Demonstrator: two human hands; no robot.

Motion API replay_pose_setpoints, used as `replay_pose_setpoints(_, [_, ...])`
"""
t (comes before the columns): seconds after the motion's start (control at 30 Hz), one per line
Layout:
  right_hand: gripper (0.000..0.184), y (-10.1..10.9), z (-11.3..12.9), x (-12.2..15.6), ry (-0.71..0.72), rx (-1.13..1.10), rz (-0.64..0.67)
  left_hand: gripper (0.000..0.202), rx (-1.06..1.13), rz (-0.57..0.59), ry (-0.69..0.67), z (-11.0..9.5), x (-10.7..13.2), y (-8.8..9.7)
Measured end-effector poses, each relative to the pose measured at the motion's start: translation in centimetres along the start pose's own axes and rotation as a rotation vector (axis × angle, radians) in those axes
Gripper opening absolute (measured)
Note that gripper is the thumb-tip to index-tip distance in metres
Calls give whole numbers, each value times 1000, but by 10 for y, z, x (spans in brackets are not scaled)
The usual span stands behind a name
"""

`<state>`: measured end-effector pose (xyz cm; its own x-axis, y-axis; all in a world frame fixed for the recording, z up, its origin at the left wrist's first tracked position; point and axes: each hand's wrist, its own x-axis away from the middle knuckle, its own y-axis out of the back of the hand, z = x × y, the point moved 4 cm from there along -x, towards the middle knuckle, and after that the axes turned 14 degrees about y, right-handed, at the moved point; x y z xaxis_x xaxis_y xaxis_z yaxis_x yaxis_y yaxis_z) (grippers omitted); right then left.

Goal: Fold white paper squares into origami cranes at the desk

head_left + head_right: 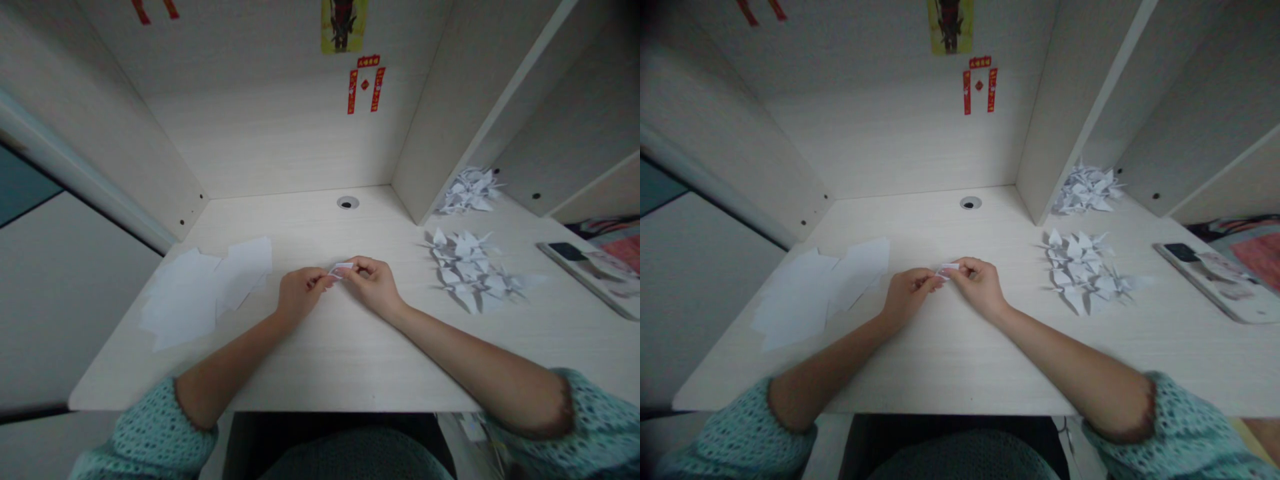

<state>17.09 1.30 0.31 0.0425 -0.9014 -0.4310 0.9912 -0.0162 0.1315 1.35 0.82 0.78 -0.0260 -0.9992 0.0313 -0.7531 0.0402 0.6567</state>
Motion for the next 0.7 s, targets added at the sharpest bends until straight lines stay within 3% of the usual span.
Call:
replay_pose_setpoints(0.33, [18,7,6,-2,147,89,-27,30,-66,49,-92,-10,7,-1])
replay_pose_setpoints(0.47, [50,7,10,-2,177,75,-13,26,-107,61,-166,-17,11,-1])
replay_pose_setpoints(0.63, [20,7,21,-4,361,213,67,27,7,24,-100,-18,8,7])
replay_pose_setpoints(0.7, [21,4,23,-4,431,255,149,29,53,6,-61,-15,5,10])
